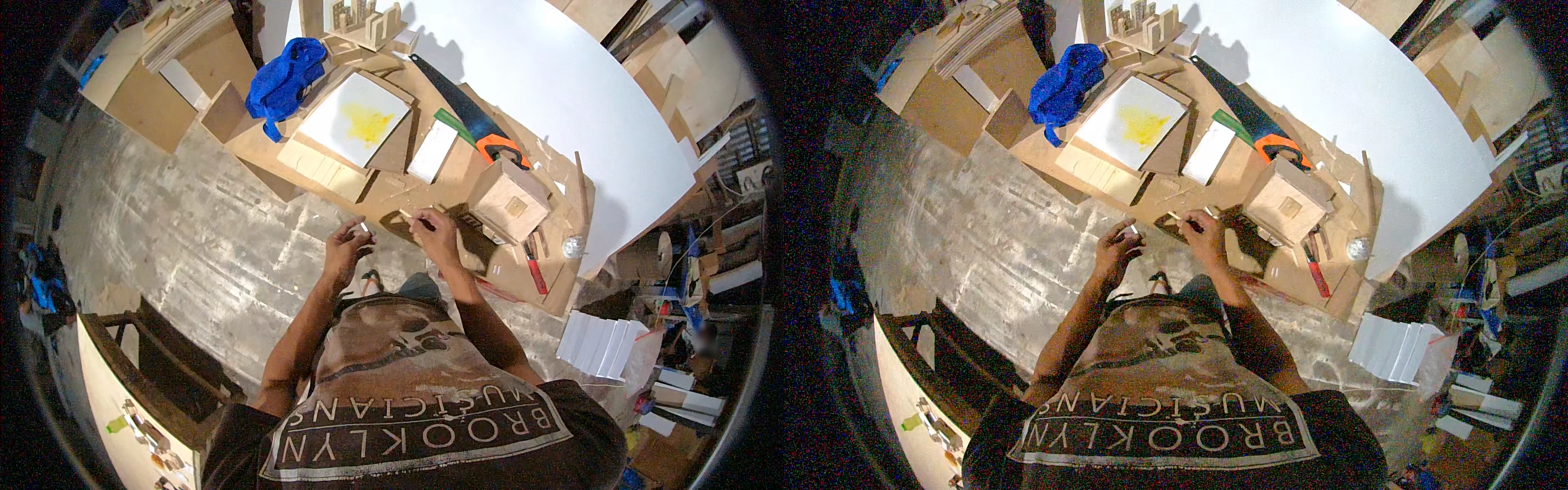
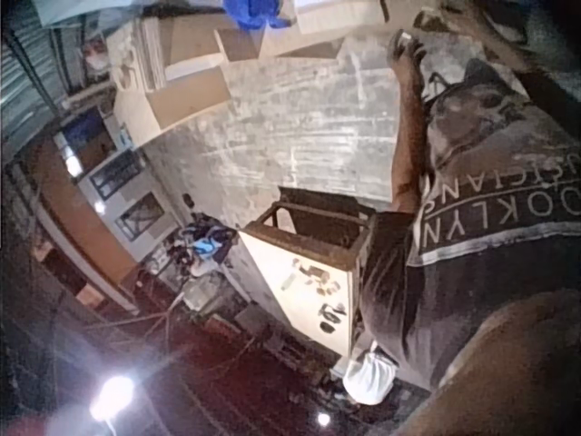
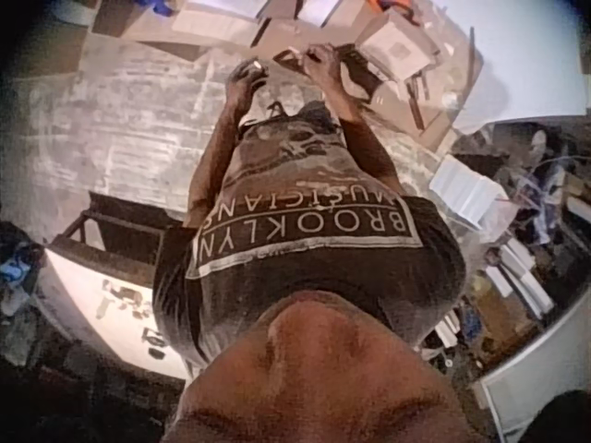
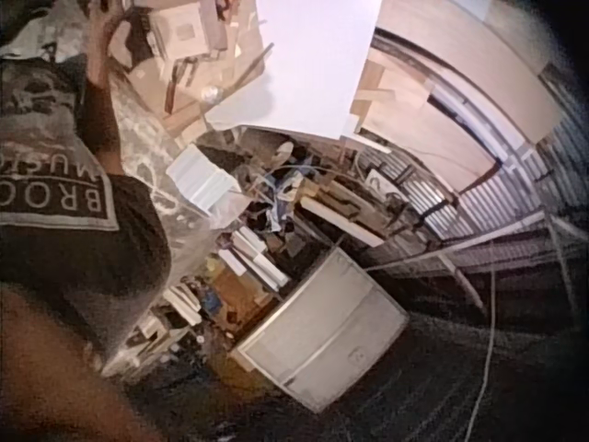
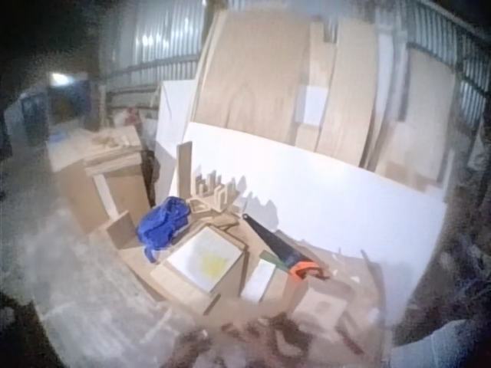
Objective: The person builds a small wooden house model by applying adhesive to small wooden strips and attaching them to the frame of the model.
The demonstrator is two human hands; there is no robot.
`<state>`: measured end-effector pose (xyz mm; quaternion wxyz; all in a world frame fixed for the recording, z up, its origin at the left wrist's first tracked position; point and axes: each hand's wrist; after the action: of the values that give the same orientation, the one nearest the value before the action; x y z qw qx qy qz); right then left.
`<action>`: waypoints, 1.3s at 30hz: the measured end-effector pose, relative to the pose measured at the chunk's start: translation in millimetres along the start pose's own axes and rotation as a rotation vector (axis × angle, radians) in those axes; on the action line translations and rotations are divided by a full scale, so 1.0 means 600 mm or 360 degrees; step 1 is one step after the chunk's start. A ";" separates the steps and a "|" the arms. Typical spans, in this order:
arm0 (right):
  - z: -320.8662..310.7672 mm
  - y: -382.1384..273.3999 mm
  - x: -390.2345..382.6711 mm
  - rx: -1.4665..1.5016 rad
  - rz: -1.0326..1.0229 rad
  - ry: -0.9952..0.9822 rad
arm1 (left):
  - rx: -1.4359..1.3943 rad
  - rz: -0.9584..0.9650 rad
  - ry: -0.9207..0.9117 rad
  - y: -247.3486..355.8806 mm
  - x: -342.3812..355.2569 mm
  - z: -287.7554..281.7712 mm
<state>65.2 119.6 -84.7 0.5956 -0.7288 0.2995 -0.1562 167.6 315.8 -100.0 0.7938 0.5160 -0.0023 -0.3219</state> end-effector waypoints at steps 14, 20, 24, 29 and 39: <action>-0.036 -0.025 -0.061 -0.0036 -0.0348 0.0125 | -0.0381 -0.0210 -0.0284 0.009 0.006 0.117; -0.068 -0.019 -0.076 -0.0080 -0.0417 0.0223 | -0.0284 -0.0293 -0.0364 -0.019 0.010 0.138; -0.092 -0.006 -0.089 0.0078 -0.0399 0.0240 | -0.0166 -0.0295 -0.0368 -0.032 -0.003 0.169; -0.131 0.012 -0.118 -0.0018 -0.0407 0.0301 | 0.0149 -0.0255 -0.0452 -0.064 -0.023 0.204; -0.289 0.070 -0.203 -0.0266 -0.0247 0.0353 | 0.0231 -0.0305 -0.0367 -0.169 -0.110 0.344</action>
<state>-140.6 56.7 -67.6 0.4823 -0.7751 0.3182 -0.2558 -5.6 154.6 -65.1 0.7145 0.5295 -0.0673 -0.4523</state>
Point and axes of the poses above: each hand's wrist, its own x-axis towards the middle knuckle, its own z-axis out of the palm, y = z × x, and after that the axes turned 10 degrees about z, right-handed
